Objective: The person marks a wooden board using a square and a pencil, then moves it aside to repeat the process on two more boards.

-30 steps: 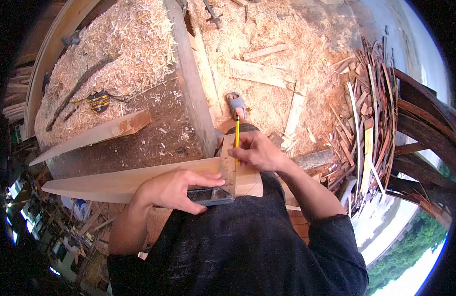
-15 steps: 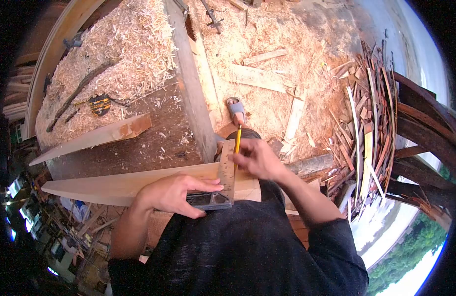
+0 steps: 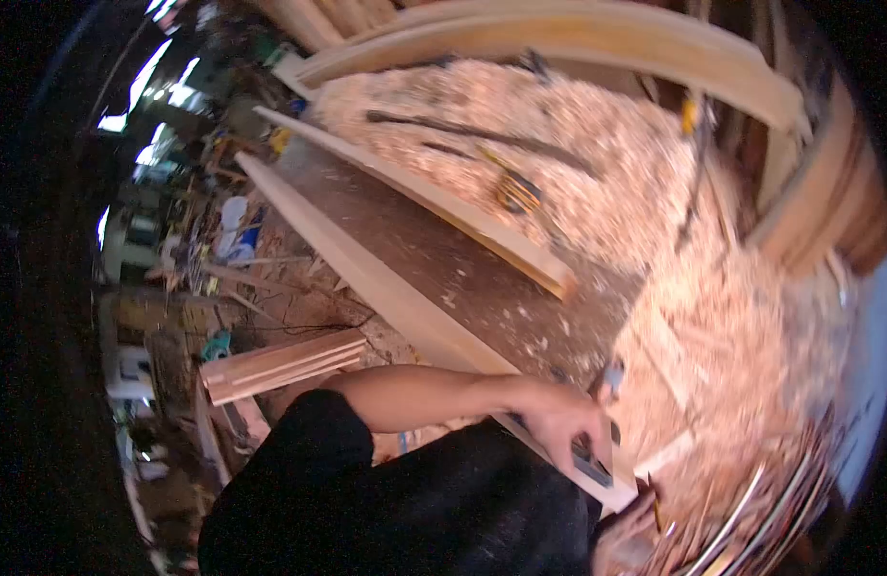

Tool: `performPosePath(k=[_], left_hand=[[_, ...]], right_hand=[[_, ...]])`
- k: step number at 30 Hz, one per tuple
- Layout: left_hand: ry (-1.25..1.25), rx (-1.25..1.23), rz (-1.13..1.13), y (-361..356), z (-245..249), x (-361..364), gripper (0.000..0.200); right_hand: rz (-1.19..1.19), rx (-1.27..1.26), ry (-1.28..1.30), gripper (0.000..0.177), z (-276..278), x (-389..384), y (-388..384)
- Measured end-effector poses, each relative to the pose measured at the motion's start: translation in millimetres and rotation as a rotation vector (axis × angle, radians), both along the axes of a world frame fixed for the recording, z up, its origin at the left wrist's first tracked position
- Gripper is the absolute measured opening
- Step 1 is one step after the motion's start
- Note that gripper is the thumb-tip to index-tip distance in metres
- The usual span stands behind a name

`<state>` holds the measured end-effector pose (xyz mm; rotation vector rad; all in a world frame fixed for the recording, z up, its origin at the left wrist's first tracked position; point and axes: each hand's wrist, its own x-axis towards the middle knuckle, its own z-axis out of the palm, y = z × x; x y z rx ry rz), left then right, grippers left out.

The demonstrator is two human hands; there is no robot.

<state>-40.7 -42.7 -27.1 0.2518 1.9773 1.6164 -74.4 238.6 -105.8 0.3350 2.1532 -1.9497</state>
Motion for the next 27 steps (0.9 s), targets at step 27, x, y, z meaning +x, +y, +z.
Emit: performPosePath(k=[27], left_hand=[[0.761, -0.753, 0.241, 61, -73, 118, 0.064]], right_hand=[[0.144, 0.396, -0.066, 0.076, -48, -62, -8]])
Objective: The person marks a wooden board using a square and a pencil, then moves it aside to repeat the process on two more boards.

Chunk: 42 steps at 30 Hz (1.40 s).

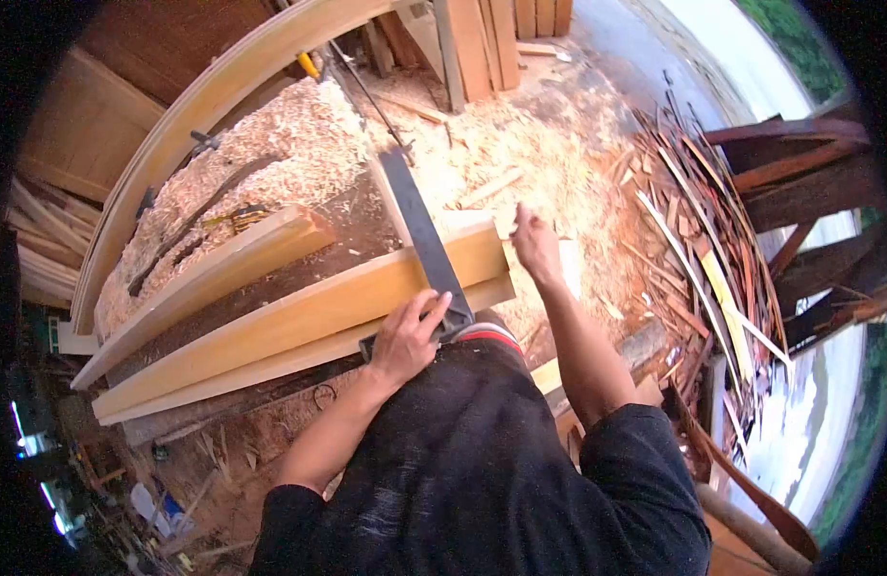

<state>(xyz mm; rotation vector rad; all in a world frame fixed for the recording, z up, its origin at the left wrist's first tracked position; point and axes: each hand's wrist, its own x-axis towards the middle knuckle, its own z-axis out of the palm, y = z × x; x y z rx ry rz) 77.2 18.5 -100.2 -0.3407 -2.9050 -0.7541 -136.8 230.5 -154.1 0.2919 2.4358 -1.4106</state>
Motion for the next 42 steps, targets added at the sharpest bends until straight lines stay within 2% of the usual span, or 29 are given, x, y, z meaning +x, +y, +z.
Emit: performPosePath(k=[1, 4, 7, 11, 12, 14, 15, 18, 21, 22, 23, 34, 42], left_hand=[[-0.092, -0.087, -0.001, 0, -9, -3, 0.067], [-0.046, 0.016, -0.078, -7, -8, -21, 0.068], [-0.128, 0.033, -0.172, -12, -20, -31, 0.072], [-0.231, -0.113, -0.207, -9, -23, -30, 0.077], [-0.281, -0.096, -0.229, -10, -19, -33, 0.079], [-0.376, -0.064, -0.269, -21, -6, -44, 0.082], [-0.338, -0.115, -0.265, -30, 1, -57, 0.081], [-0.370, -0.067, -0.241, -43, 11, -84, 0.081], [-0.372, -0.039, -0.241, -44, 1, -86, 0.079], [-0.379, -0.029, -0.242, -45, 0, -86, 0.079], [-0.384, -0.042, -0.244, -46, 0, -89, 0.078], [-0.439, -0.067, -0.236, -44, -13, -84, 0.079], [-0.401, -0.110, -0.246, -35, -21, -79, 0.077]], right_hand=[[-0.115, -0.183, 0.072, 0.065, 10, 2, 1], [-0.171, -0.446, 0.156, 0.059, 28, 19, 9], [-0.118, -0.512, 0.218, 0.057, 43, 39, -1], [0.005, -0.442, 0.163, 0.062, 43, 49, -13], [-0.026, -0.426, 0.179, 0.056, 36, 52, -18], [0.056, -0.420, 0.264, 0.043, 34, 53, -23], [0.068, -0.409, 0.266, 0.033, 37, 53, -27], [0.067, -0.454, 0.170, 0.029, 43, 51, -32], [0.250, -0.234, 0.311, 0.023, 37, 47, -27], [0.329, -0.159, 0.364, 0.022, 40, 47, -27], [0.331, -0.191, 0.431, 0.027, 39, 48, -31], [0.535, -0.109, 0.478, 0.036, 42, 40, -29], [0.499, -0.126, 0.408, 0.035, 44, 35, -27]])
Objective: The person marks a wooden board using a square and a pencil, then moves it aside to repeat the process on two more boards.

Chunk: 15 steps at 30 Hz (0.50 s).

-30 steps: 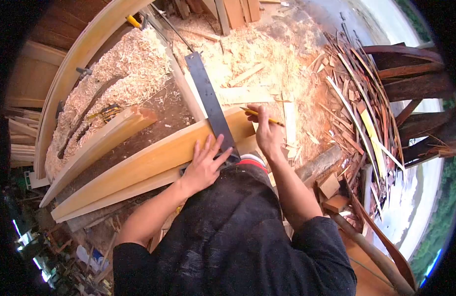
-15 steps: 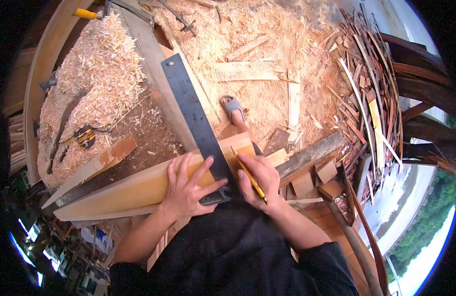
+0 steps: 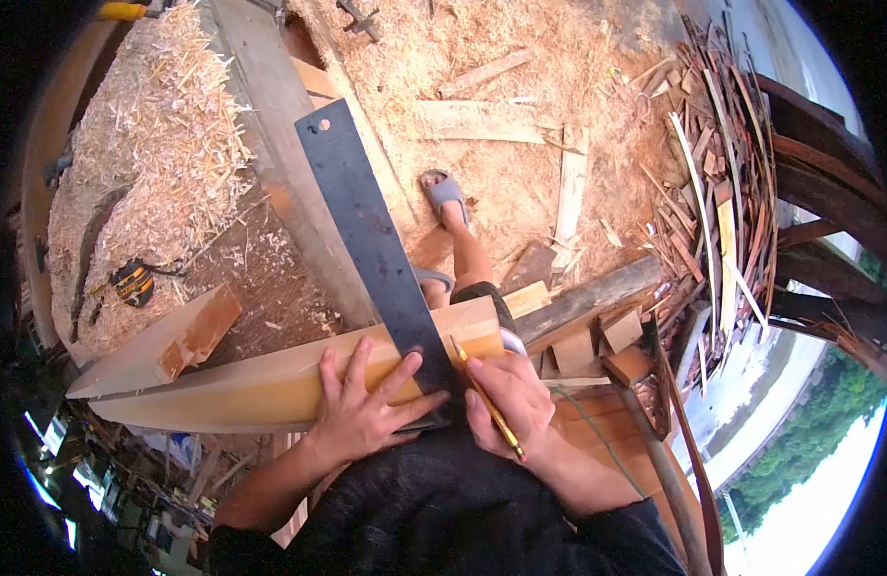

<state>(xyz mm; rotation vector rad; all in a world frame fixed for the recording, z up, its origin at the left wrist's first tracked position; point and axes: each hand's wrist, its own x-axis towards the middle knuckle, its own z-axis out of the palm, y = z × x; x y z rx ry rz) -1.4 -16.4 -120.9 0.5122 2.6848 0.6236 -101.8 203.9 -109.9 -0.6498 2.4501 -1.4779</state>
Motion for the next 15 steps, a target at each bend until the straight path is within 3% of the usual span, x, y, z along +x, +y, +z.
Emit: performPosePath(k=[4, 15], left_hand=[[0.020, 0.003, 0.012, 1.2, -2.3, 0.6, 0.074], [0.141, -0.047, 0.077, 5.8, -5.5, -1.1, 0.039]], right_hand=[[0.020, 0.021, 0.019, 0.035, -2.6, 0.6, 1.5], [0.072, 0.010, 0.010, 0.039, -4.4, -3.3, 0.8]])
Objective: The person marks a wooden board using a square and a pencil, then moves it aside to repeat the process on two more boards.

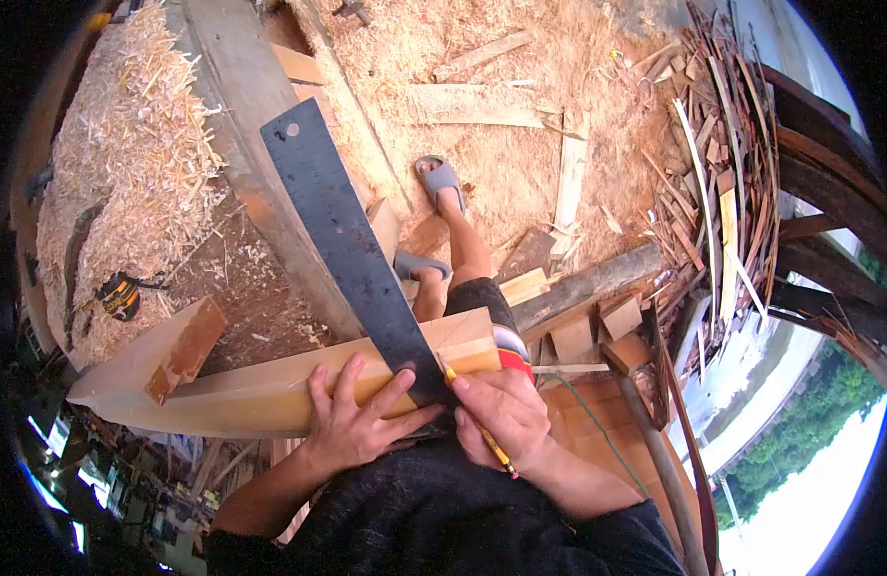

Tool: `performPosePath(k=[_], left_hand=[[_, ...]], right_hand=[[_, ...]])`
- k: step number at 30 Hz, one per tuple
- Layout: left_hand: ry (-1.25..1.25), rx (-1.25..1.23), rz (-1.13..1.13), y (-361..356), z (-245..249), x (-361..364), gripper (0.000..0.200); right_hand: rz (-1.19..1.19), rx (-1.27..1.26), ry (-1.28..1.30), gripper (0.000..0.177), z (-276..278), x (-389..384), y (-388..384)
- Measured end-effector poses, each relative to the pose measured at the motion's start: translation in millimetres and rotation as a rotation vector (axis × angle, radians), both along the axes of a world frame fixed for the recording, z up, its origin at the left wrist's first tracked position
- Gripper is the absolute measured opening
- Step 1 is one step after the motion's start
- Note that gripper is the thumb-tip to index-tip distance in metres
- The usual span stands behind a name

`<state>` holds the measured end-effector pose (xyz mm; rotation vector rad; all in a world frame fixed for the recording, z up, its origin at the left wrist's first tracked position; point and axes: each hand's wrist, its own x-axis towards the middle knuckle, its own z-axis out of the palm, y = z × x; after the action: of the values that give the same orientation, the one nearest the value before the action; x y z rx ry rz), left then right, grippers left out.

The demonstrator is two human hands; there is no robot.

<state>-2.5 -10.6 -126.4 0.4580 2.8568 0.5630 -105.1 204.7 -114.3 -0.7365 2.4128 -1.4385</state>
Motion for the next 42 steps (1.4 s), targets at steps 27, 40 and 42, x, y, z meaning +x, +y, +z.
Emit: performPosePath(k=[27, 40, 42], left_hand=[[-0.066, 0.115, -0.032, -1, 22, -14, 0.074], [0.072, 0.336, 0.152, 23, 25, 66, 0.061], [0.078, 0.395, 0.204, 32, 38, 84, 0.060]], right_hand=[[0.086, 0.259, -0.134, 0.036, 65, 50, 45], [-0.205, 0.171, -0.735, 0.026, 41, 92, 55], [-0.022, 0.038, -0.625, 0.029, 18, 103, 44]])
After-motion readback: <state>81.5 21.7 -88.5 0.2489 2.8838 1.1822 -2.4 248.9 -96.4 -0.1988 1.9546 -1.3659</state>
